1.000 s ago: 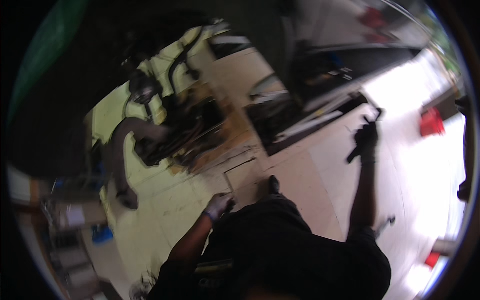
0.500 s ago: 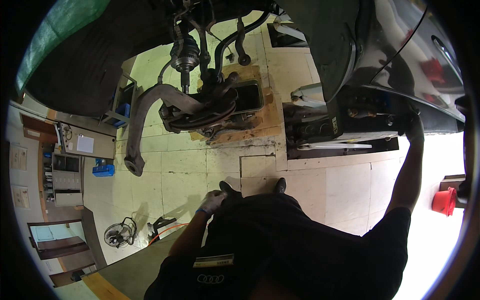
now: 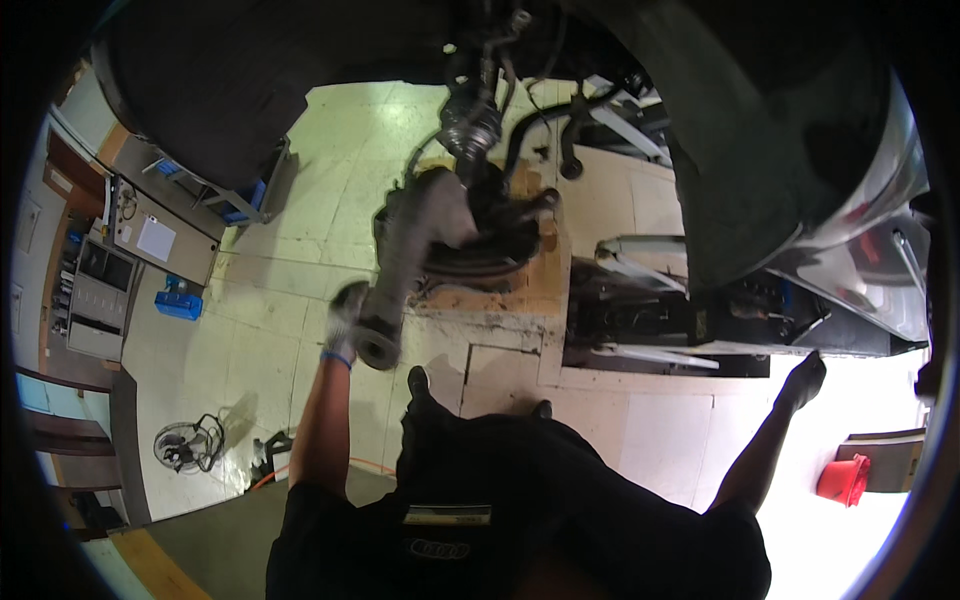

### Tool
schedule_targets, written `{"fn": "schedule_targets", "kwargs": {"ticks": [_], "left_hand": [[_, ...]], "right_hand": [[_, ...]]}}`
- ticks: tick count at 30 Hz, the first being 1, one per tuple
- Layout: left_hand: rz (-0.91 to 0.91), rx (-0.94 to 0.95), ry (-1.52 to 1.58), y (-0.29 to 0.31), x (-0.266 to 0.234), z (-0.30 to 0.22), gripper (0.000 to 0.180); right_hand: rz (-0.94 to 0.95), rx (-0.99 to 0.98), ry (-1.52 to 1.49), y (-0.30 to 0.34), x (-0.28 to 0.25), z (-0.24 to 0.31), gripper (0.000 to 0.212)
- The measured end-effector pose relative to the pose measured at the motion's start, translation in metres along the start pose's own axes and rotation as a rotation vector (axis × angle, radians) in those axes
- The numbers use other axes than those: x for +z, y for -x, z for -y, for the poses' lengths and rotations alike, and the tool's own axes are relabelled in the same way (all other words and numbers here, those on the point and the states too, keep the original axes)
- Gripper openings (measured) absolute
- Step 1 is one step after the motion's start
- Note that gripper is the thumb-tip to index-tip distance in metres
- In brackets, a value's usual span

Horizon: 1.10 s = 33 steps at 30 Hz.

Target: The person works under a lifted car, using a wrench and socket to loosen and remove bolts from the front suspension assembly. They remove a control arm and a wheel arch liner, then reposition components and continue adjusting fasteners with hand tools.

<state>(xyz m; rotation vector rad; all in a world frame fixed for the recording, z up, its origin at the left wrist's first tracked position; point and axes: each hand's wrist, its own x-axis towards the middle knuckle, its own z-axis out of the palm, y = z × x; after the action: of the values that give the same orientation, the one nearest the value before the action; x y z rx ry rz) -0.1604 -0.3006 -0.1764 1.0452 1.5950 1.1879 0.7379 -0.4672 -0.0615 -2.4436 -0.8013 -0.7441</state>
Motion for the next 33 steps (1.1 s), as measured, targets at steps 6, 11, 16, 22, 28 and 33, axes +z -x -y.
{"fn": "schedule_targets", "kwargs": {"ticks": [6,11,16,22,28,33], "left_hand": [[0.134,0.483,-0.13,-0.193,0.039,-0.163,0.04],[0.541,0.543,-0.606,-0.26,0.12,-0.215,0.07],[0.681,0.636,-0.445,-0.275,0.186,-0.208,0.057],[0.487,0.788,-0.487,-0.298,0.22,-0.193,0.039],[0.501,0.734,-0.722,-0.321,0.232,-0.198,0.041],[0.663,1.017,-0.681,-0.328,0.255,-0.17,0.027]], "right_hand": [[0.133,0.064,-0.255,0.224,-0.005,0.121,0.034],[0.469,-0.275,-0.627,0.351,-0.031,0.265,0.02],[0.566,0.133,-0.944,0.391,-0.094,0.31,0.015],[0.547,-0.202,-0.52,0.366,-0.142,0.349,0.028],[0.688,0.108,-0.892,0.34,-0.163,0.422,0.031],[0.734,-0.159,-0.742,0.319,-0.174,0.475,0.039]]}}
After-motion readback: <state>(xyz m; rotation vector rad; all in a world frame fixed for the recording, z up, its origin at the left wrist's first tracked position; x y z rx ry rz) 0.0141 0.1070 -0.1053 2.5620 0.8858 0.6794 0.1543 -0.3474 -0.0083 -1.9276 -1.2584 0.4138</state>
